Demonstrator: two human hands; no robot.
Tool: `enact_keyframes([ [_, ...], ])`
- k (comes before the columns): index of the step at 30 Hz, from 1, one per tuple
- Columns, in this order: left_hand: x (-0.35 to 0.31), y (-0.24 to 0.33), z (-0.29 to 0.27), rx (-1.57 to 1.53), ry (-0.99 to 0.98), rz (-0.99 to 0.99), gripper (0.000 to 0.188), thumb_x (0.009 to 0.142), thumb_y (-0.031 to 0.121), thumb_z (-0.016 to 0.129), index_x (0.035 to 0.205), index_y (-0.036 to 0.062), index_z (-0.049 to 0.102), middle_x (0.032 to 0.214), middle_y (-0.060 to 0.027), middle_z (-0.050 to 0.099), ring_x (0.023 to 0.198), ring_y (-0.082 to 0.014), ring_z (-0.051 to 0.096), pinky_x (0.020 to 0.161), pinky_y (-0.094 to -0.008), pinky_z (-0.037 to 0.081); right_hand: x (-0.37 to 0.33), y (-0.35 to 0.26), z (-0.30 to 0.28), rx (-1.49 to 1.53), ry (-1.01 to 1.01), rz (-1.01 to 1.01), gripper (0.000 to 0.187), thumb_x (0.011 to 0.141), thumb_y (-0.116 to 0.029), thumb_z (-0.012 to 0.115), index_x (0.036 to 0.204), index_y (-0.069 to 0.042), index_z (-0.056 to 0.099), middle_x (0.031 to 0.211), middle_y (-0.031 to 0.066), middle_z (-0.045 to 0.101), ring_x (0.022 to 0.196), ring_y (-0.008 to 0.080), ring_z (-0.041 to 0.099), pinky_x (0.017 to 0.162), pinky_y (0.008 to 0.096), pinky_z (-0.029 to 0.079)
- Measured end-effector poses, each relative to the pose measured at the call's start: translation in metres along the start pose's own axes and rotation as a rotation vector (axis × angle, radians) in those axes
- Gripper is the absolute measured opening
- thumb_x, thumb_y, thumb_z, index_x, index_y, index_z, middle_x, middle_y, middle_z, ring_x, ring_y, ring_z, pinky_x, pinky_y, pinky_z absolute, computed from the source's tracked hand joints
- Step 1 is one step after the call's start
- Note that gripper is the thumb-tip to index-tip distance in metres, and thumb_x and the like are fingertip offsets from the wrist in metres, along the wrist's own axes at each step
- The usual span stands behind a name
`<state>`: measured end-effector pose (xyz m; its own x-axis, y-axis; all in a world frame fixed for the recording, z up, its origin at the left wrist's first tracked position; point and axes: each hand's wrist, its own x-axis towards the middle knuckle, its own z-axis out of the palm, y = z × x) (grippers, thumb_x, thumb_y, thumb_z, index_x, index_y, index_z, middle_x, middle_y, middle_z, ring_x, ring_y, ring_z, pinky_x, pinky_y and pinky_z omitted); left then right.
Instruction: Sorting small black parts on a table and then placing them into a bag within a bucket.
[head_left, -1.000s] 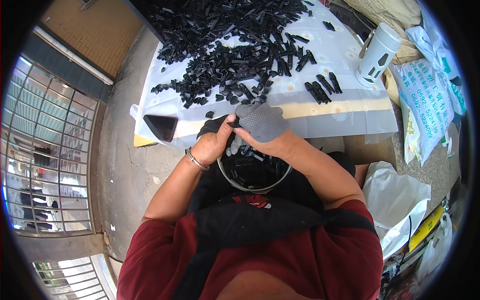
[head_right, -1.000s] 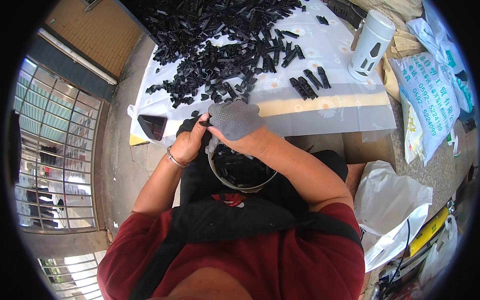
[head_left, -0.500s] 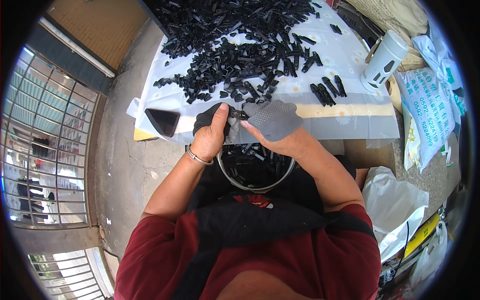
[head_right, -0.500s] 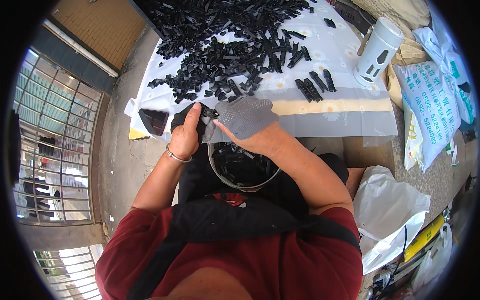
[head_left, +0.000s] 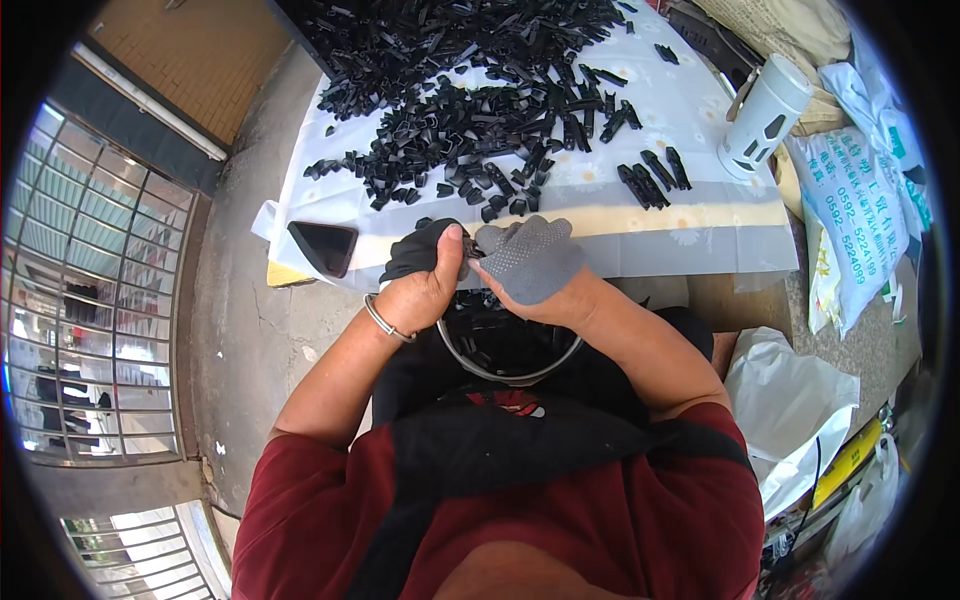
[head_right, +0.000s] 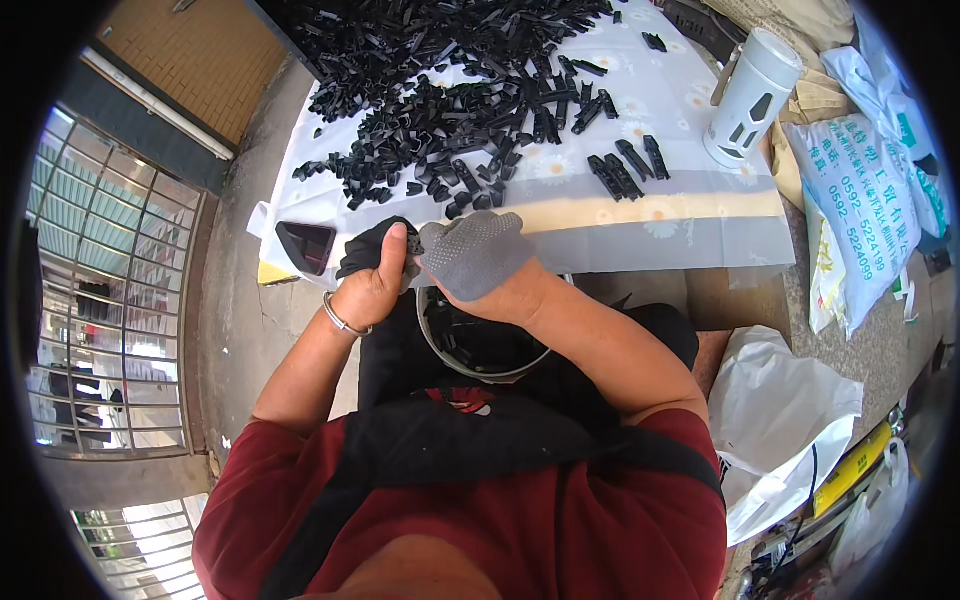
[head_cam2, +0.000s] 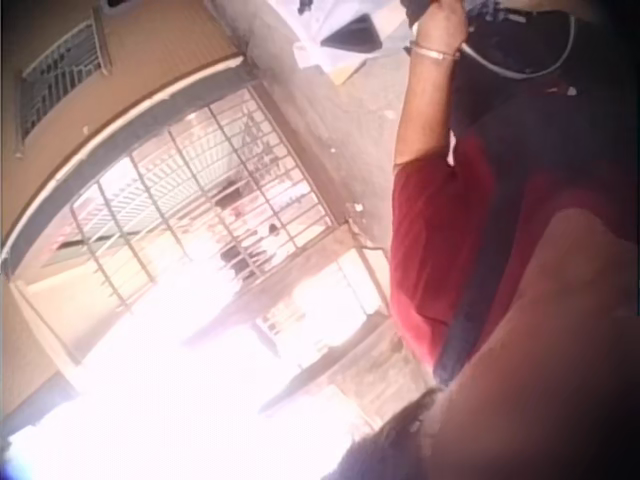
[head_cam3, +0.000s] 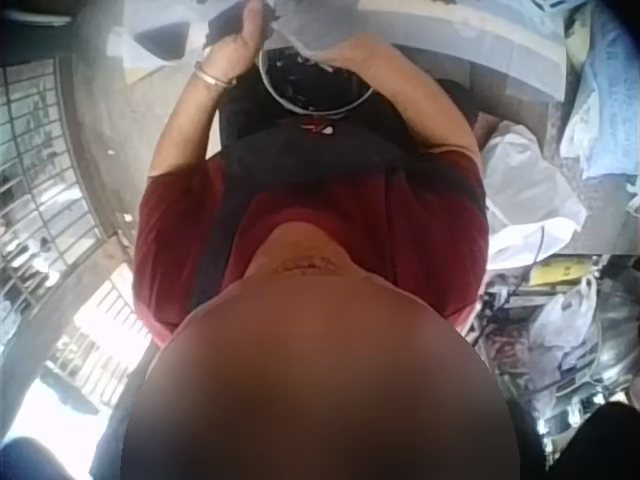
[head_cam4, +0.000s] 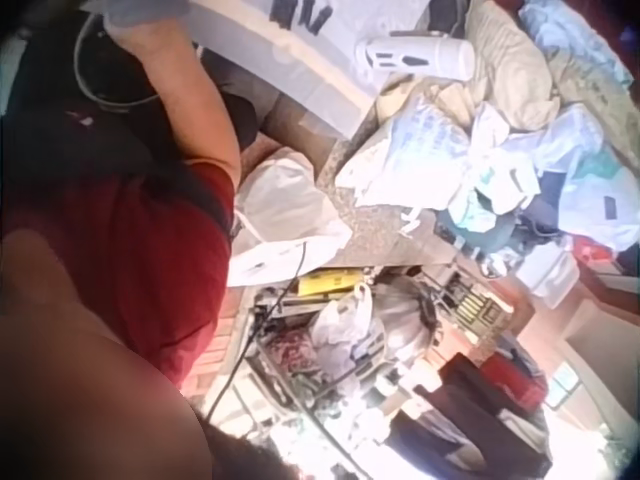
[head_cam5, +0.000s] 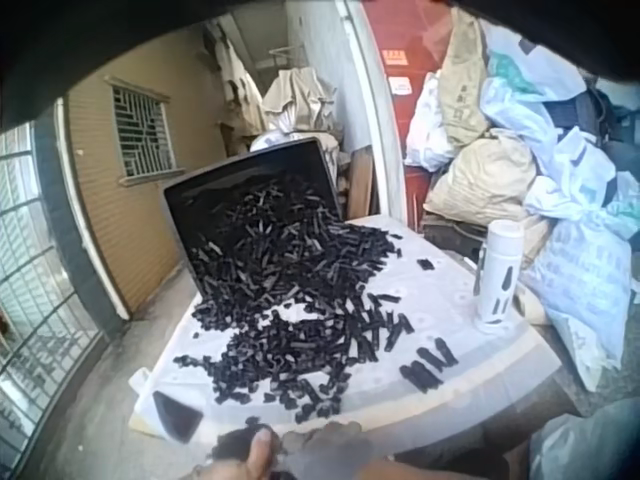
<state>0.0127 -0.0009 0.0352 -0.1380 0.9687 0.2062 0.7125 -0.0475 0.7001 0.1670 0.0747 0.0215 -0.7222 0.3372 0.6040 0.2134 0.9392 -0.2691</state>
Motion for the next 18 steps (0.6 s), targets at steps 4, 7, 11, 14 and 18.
enact_keyframes([
  [4,0.004,0.005,-0.009,-0.107,-0.008,-0.12,0.038,0.093,0.029,0.037,0.075,0.0001,0.054,0.063,-0.0127,0.054,0.058,-0.0251,0.053,0.057,-0.0346,0.041,0.0,0.004,-0.006,-0.022,-0.048,0.015,0.015,0.077,-0.02,0.058,0.083,-0.007,0.058,0.071,0.009,0.057,0.064,0.0273,0.056,0.056,0.0375,0.043],
  [7,0.001,0.008,-0.002,-0.127,0.044,-0.112,0.037,0.093,0.027,0.037,0.073,0.0002,0.054,0.062,-0.0136,0.054,0.057,-0.0284,0.053,0.056,-0.0358,0.041,0.0,-0.001,-0.006,-0.006,-0.01,-0.028,0.014,0.076,-0.021,0.058,0.081,-0.007,0.058,0.068,0.0086,0.056,0.061,0.0272,0.055,0.055,0.0376,0.043],
  [11,-0.001,0.0,0.011,0.079,0.141,0.097,0.035,0.092,0.023,0.037,0.07,0.001,0.053,0.061,-0.0152,0.054,0.058,-0.0337,0.052,0.054,-0.0375,0.04,-0.006,-0.001,0.007,-0.025,0.008,-0.082,0.014,0.076,-0.021,0.058,0.08,-0.008,0.058,0.066,0.0086,0.055,0.059,0.0271,0.054,0.055,0.0379,0.042],
  [14,-0.001,0.004,0.004,0.044,0.108,0.089,0.034,0.092,0.024,0.038,0.07,0.0015,0.053,0.062,-0.0164,0.053,0.059,-0.0347,0.052,0.054,-0.0374,0.04,-0.004,-0.004,0.0,-0.068,-0.069,0.002,0.016,0.078,-0.023,0.056,0.079,-0.007,0.057,0.066,0.0091,0.056,0.06,0.0273,0.054,0.054,0.0384,0.042],
  [18,0.003,0.0,-0.012,-0.065,-0.042,-0.176,0.035,0.092,0.026,0.04,0.073,0.0005,0.054,0.063,-0.0139,0.055,0.058,-0.0299,0.053,0.055,-0.0353,0.04,0.001,0.005,-0.01,0.024,-0.088,-0.015,0.02,0.08,-0.027,0.055,0.081,-0.007,0.057,0.065,0.0103,0.056,0.06,0.0278,0.054,0.053,0.0392,0.042],
])
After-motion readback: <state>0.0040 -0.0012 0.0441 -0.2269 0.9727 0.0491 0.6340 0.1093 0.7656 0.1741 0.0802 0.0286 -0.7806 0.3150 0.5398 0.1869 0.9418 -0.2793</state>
